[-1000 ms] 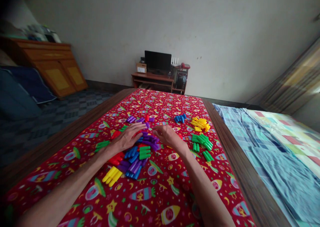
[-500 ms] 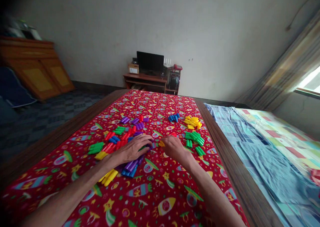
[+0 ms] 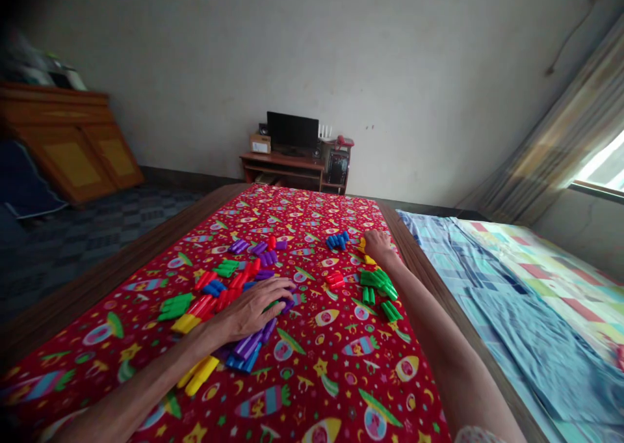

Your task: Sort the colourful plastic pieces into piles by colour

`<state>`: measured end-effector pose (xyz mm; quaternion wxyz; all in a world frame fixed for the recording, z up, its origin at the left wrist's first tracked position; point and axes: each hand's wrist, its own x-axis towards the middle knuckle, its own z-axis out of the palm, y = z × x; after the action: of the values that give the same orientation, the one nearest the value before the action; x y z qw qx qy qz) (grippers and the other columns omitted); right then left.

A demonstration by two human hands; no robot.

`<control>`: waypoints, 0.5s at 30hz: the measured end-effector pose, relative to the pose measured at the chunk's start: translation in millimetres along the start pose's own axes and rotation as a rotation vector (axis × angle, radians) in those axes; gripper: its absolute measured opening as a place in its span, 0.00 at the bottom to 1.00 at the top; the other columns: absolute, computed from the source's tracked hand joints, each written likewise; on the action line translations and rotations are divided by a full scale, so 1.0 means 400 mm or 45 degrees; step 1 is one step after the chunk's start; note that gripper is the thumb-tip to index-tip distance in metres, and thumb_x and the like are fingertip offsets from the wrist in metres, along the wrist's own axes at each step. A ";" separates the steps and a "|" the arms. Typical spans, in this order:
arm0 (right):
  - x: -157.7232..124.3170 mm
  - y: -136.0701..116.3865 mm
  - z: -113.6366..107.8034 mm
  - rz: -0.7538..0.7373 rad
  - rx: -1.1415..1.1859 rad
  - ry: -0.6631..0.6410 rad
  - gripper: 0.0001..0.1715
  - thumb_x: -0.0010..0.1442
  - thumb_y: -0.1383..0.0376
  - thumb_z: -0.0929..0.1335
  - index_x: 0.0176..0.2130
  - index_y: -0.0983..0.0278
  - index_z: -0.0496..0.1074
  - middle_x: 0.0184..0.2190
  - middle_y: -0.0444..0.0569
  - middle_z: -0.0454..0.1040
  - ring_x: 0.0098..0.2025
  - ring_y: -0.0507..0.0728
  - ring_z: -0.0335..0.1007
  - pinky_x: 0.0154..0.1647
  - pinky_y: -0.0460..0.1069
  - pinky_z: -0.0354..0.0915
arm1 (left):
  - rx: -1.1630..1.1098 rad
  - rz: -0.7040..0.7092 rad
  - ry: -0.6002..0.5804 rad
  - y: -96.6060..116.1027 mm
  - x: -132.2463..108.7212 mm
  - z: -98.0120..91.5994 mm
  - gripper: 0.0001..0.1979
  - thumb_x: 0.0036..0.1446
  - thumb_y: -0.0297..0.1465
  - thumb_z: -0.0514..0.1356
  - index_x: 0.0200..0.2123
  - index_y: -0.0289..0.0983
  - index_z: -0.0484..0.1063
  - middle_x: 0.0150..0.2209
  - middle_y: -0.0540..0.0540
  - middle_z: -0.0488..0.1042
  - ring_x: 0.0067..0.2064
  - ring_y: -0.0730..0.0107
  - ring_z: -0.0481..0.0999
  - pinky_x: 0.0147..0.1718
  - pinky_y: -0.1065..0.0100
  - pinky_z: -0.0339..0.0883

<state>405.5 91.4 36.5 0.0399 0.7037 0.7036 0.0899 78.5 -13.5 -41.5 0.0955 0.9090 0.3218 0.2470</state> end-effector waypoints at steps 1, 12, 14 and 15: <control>0.001 -0.003 -0.001 0.000 -0.001 -0.008 0.20 0.61 0.73 0.61 0.46 0.65 0.76 0.48 0.60 0.76 0.51 0.64 0.71 0.46 0.52 0.65 | 0.001 -0.003 -0.002 0.000 0.000 0.000 0.12 0.67 0.32 0.51 0.43 0.39 0.73 0.53 0.45 0.74 0.57 0.64 0.69 0.61 0.58 0.59; -0.078 -0.250 -0.049 -0.613 0.172 0.123 0.17 0.67 0.68 0.59 0.39 0.69 0.76 0.33 0.56 0.78 0.33 0.55 0.73 0.31 0.46 0.57 | -0.222 -0.046 0.012 0.001 0.008 -0.021 0.14 0.66 0.36 0.51 0.42 0.38 0.76 0.51 0.42 0.76 0.55 0.61 0.73 0.57 0.61 0.64; -0.070 -0.317 -0.042 -0.717 0.222 0.124 0.16 0.66 0.67 0.60 0.39 0.68 0.76 0.33 0.56 0.78 0.34 0.54 0.73 0.32 0.46 0.58 | -0.337 -0.119 0.083 -0.014 0.012 -0.048 0.17 0.66 0.36 0.49 0.40 0.38 0.77 0.48 0.43 0.78 0.52 0.62 0.75 0.54 0.64 0.67; -0.061 -0.348 -0.036 -0.762 0.265 0.138 0.15 0.66 0.67 0.60 0.40 0.68 0.75 0.35 0.56 0.78 0.36 0.55 0.73 0.33 0.46 0.59 | -0.376 -0.175 0.152 -0.028 0.013 -0.064 0.18 0.66 0.37 0.48 0.39 0.38 0.77 0.47 0.43 0.79 0.51 0.63 0.76 0.52 0.65 0.68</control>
<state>266.2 67.0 23.6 -0.0452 0.4601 0.8859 0.0388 63.0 -1.2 -21.0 0.2253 0.8446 0.3487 0.3380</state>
